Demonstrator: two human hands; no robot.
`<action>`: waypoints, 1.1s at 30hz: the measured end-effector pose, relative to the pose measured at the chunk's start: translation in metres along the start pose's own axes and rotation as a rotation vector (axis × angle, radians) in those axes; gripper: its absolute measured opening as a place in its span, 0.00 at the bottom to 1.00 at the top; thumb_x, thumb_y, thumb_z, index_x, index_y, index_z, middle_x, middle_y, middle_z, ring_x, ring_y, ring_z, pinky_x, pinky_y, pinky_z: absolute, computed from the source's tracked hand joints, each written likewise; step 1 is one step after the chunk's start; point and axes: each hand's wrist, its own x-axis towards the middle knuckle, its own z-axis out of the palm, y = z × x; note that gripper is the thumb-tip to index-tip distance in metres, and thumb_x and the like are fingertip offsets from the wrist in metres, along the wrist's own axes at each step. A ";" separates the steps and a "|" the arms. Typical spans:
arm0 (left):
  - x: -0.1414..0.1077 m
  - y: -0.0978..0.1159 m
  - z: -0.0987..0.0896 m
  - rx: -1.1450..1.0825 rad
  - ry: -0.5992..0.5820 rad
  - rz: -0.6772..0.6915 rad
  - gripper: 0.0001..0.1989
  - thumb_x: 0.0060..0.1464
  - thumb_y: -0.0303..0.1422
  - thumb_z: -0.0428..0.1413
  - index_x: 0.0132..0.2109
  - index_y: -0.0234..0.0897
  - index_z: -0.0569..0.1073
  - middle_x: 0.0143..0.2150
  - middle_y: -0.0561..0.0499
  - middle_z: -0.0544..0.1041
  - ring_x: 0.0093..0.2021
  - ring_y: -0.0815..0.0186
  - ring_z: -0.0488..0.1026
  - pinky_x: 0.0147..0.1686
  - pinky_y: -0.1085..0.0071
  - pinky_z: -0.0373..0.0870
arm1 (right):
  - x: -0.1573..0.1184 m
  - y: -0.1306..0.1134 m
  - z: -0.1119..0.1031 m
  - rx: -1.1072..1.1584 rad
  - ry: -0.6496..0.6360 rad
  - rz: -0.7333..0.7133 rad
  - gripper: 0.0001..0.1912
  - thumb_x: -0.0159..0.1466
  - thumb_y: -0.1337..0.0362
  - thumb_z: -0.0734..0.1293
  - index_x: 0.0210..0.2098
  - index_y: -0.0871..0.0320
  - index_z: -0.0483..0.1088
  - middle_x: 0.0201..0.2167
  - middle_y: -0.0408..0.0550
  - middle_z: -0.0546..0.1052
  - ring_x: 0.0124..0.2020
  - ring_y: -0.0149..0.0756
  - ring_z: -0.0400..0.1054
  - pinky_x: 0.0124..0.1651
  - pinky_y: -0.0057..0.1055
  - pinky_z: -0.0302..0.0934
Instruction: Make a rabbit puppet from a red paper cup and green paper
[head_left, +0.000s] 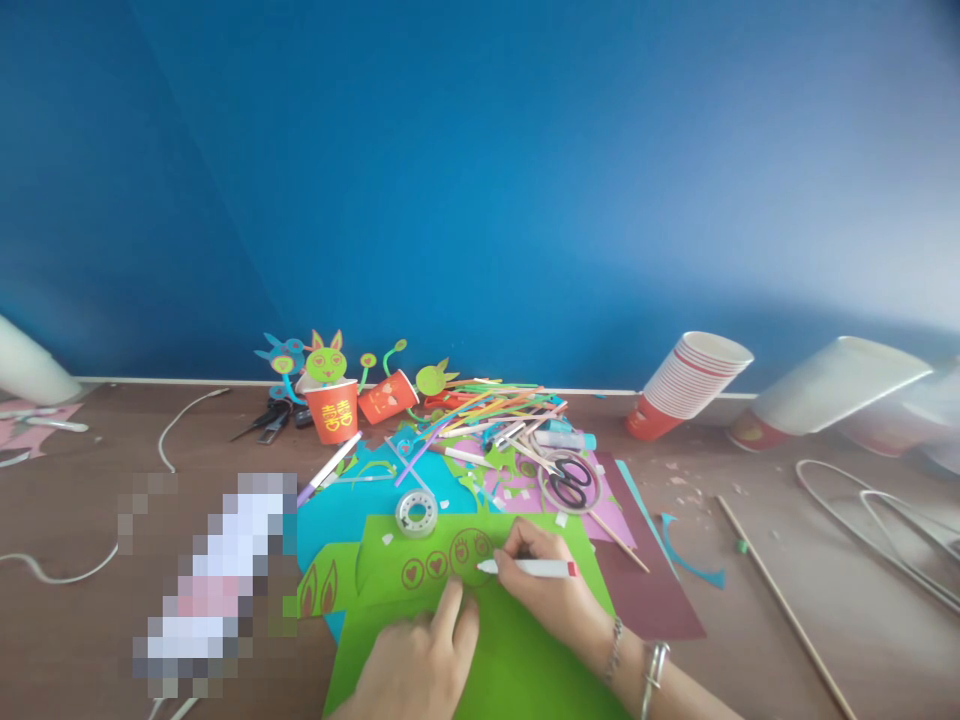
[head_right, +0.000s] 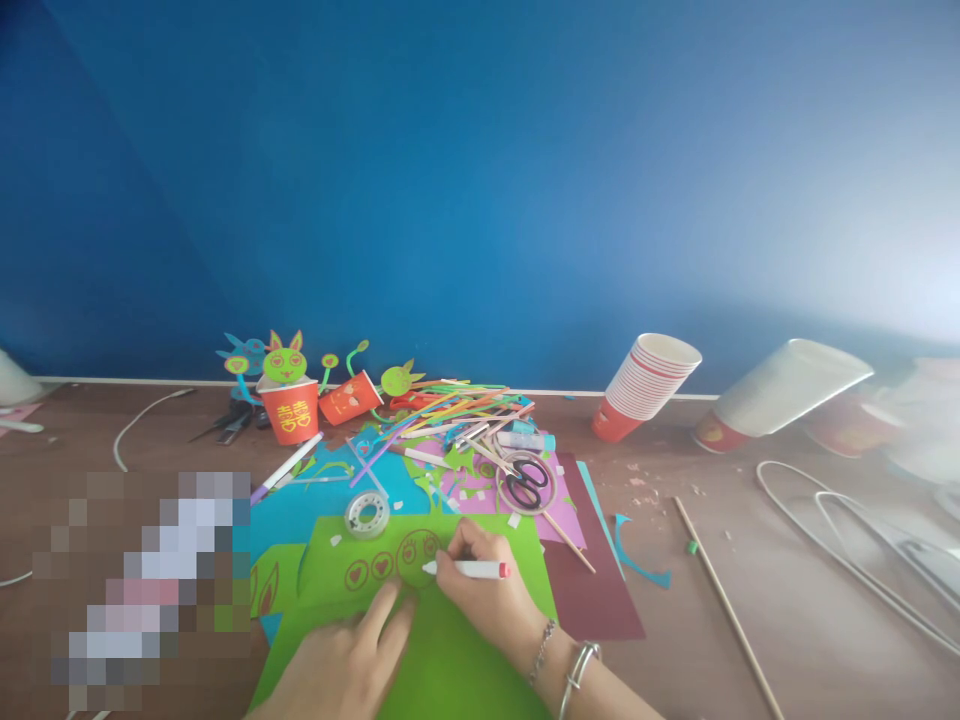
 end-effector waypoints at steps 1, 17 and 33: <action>0.000 0.000 0.000 0.000 -0.006 0.002 0.23 0.53 0.20 0.45 0.57 0.30 0.63 0.55 0.31 0.68 0.28 0.64 0.77 0.23 0.70 0.75 | 0.000 0.000 0.000 0.002 0.000 -0.001 0.11 0.54 0.65 0.62 0.19 0.55 0.56 0.14 0.35 0.58 0.17 0.26 0.50 0.20 0.24 0.44; 0.000 0.000 -0.001 -0.014 0.002 0.008 0.22 0.53 0.20 0.45 0.56 0.30 0.63 0.56 0.30 0.67 0.27 0.64 0.77 0.22 0.70 0.74 | 0.001 0.003 -0.002 0.061 0.060 -0.037 0.10 0.55 0.64 0.62 0.20 0.55 0.57 0.13 0.36 0.61 0.16 0.27 0.52 0.18 0.24 0.46; 0.000 -0.001 -0.004 0.036 -0.015 0.008 0.22 0.53 0.20 0.46 0.56 0.30 0.65 0.55 0.32 0.69 0.26 0.63 0.77 0.21 0.69 0.76 | 0.000 0.002 0.000 0.001 0.009 -0.018 0.11 0.55 0.65 0.63 0.19 0.55 0.56 0.14 0.35 0.58 0.17 0.26 0.50 0.20 0.24 0.44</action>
